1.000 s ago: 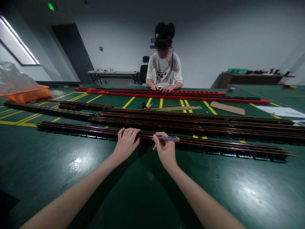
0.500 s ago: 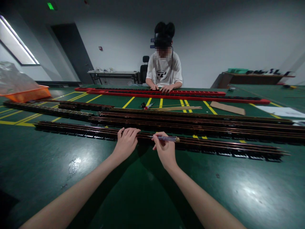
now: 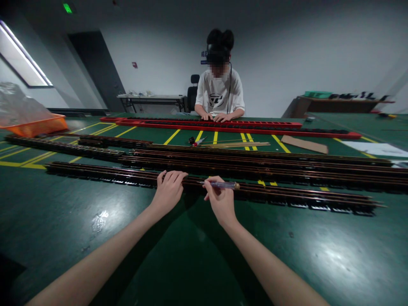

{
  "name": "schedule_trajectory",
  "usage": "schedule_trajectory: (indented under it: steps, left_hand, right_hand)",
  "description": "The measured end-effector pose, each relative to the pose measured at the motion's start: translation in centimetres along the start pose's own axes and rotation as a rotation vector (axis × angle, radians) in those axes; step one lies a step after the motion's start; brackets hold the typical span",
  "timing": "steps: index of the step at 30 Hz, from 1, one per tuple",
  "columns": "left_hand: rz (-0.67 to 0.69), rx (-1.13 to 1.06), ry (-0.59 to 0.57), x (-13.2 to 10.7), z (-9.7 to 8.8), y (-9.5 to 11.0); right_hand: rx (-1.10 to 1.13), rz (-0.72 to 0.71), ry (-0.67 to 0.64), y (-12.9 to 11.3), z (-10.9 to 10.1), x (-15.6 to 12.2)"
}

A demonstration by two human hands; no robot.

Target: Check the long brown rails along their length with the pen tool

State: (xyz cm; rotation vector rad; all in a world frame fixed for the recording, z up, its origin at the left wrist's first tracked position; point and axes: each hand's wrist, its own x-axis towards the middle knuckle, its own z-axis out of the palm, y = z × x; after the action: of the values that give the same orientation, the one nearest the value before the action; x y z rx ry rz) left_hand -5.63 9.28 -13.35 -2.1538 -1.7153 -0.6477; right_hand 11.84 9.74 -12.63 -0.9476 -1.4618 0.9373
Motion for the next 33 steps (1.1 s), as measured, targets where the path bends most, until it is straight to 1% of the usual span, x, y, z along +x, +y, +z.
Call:
schedule_trajectory:
  steps: [20, 33]
  left_hand:
    - [0.002, 0.010, -0.020, 0.14, -0.25, -0.01]
    - [0.023, 0.024, 0.022, 0.12, -0.03, -0.14]
  right_hand:
    - [0.023, 0.019, -0.022, -0.40, -0.09, -0.11]
    - [0.019, 0.023, 0.002, -0.12, 0.04, -0.02]
